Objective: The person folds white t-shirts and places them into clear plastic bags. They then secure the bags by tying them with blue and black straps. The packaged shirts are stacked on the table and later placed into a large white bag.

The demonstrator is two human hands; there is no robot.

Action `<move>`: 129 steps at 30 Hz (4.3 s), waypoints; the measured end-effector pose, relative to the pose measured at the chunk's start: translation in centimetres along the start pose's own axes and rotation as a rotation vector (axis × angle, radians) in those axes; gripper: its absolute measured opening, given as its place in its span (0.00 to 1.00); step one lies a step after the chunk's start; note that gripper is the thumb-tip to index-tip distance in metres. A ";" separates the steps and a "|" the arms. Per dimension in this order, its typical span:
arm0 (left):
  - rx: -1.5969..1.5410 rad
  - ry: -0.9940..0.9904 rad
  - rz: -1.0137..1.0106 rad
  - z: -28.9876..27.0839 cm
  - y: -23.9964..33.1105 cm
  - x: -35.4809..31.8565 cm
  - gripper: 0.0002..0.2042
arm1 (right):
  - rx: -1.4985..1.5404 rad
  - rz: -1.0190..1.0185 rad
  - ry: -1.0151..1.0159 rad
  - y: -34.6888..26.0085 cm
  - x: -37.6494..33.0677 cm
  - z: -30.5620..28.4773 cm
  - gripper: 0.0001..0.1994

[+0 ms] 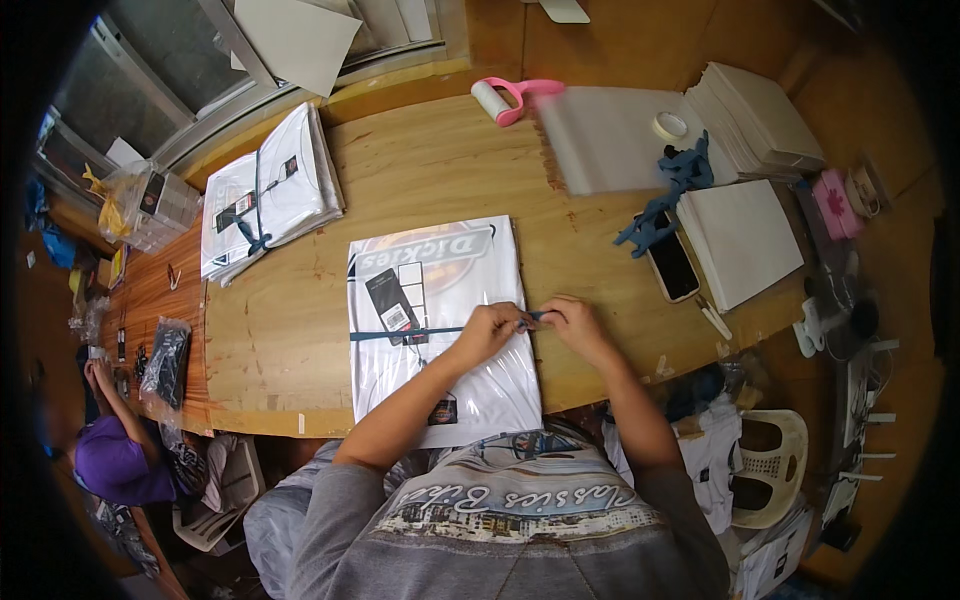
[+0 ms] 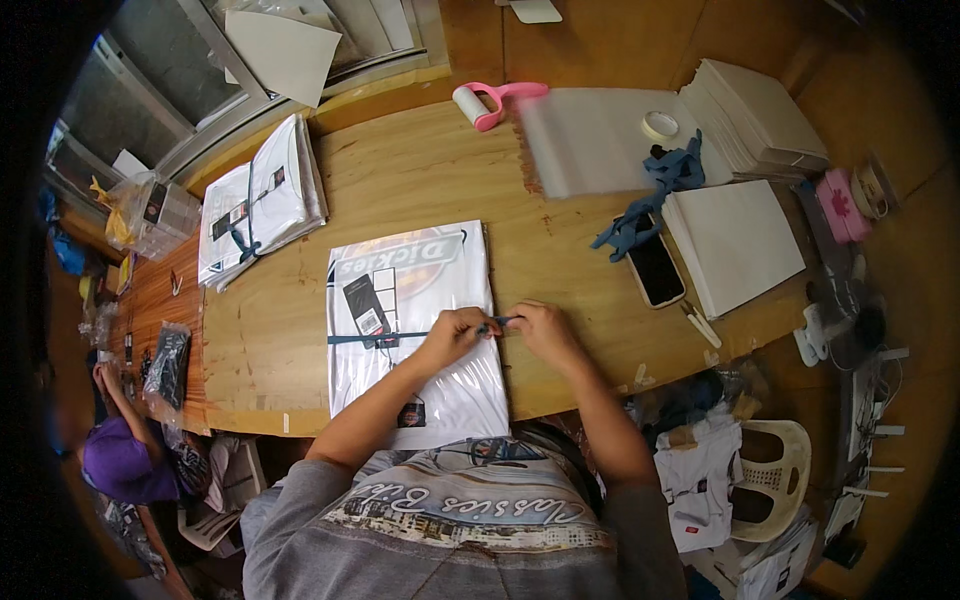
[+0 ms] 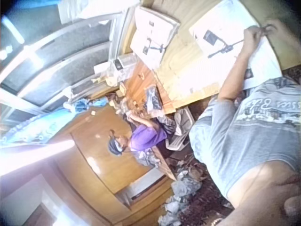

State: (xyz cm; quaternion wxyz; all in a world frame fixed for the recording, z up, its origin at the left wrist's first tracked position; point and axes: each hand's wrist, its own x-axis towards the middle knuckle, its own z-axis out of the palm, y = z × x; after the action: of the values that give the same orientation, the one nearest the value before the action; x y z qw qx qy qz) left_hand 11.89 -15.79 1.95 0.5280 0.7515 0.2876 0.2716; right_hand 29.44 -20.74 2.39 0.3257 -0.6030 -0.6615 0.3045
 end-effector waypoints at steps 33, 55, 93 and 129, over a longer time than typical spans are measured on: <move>0.434 -0.102 0.592 -1.3 3.1 0.4 0.05 | -0.107 -0.225 0.168 2.6 -0.7 -2.0 0.05; 0.058 -0.089 -0.089 1.5 1.1 2.3 0.05 | 0.388 0.184 0.021 -0.6 -1.6 -1.7 0.07; 0.639 -0.065 0.553 1.5 3.1 1.4 0.05 | 0.681 0.261 -0.007 1.1 -1.0 0.4 0.08; -0.041 0.975 -0.053 -23.5 -0.4 -9.6 0.15 | 0.320 -0.517 0.301 -17.1 1.6 -2.0 0.29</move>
State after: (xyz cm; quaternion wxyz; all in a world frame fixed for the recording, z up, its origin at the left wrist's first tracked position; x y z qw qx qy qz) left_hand -11.46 -7.62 7.50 0.3532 0.5187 0.5152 0.5837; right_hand 20.70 -20.64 17.37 0.5767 -0.3948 -0.6807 0.2196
